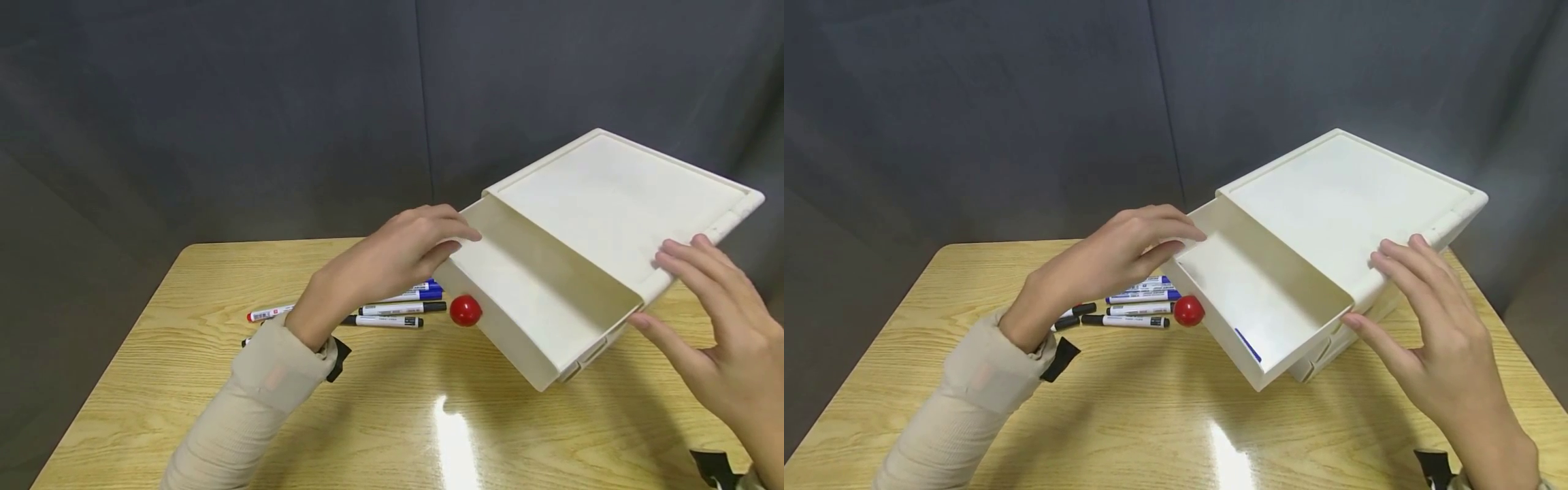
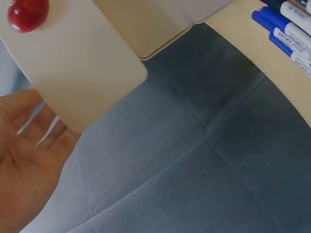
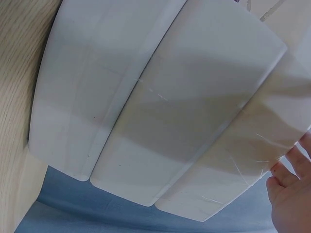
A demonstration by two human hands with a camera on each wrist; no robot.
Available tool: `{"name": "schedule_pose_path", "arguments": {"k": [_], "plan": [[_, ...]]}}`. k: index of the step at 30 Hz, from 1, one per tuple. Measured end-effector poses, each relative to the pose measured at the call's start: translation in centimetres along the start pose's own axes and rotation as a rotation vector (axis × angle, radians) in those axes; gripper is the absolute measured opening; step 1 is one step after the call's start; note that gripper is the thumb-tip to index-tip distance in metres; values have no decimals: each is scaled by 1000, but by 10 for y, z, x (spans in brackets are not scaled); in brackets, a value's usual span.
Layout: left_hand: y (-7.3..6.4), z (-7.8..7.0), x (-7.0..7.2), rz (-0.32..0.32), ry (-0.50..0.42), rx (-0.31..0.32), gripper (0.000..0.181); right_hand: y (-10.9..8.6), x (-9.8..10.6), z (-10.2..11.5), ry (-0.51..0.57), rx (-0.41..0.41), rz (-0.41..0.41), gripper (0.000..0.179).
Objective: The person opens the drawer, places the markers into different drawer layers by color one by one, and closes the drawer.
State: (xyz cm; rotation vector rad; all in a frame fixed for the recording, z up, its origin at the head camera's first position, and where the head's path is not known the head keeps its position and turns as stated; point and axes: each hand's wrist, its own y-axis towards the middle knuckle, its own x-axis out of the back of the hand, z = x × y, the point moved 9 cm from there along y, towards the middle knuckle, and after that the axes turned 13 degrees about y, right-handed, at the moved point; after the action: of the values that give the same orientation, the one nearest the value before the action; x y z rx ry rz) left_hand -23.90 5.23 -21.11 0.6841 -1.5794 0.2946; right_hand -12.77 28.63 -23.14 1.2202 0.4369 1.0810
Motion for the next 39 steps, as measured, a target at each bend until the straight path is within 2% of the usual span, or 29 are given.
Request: {"name": "schedule_pose_path", "arguments": {"k": [7, 17, 24, 30, 39], "plan": [[-10, 11, 7, -102, -31, 29, 32, 0, -1, -1, -3, 2, 1, 74], [-22, 25, 12, -189, -75, 53, 31, 1, -1, -2, -3, 1, -2, 74], [-30, 34, 12, -214, -115, 70, 30, 0, 1, -4, -8, -4, -4, 75], [-35, 39, 11, -207, -110, 103, 31, 0, 1, -4, -11, -4, -1, 75], [-42, 48, 6, -224, -124, 119, 31, 1, 0, -1, -9, -1, 0, 74]]}}
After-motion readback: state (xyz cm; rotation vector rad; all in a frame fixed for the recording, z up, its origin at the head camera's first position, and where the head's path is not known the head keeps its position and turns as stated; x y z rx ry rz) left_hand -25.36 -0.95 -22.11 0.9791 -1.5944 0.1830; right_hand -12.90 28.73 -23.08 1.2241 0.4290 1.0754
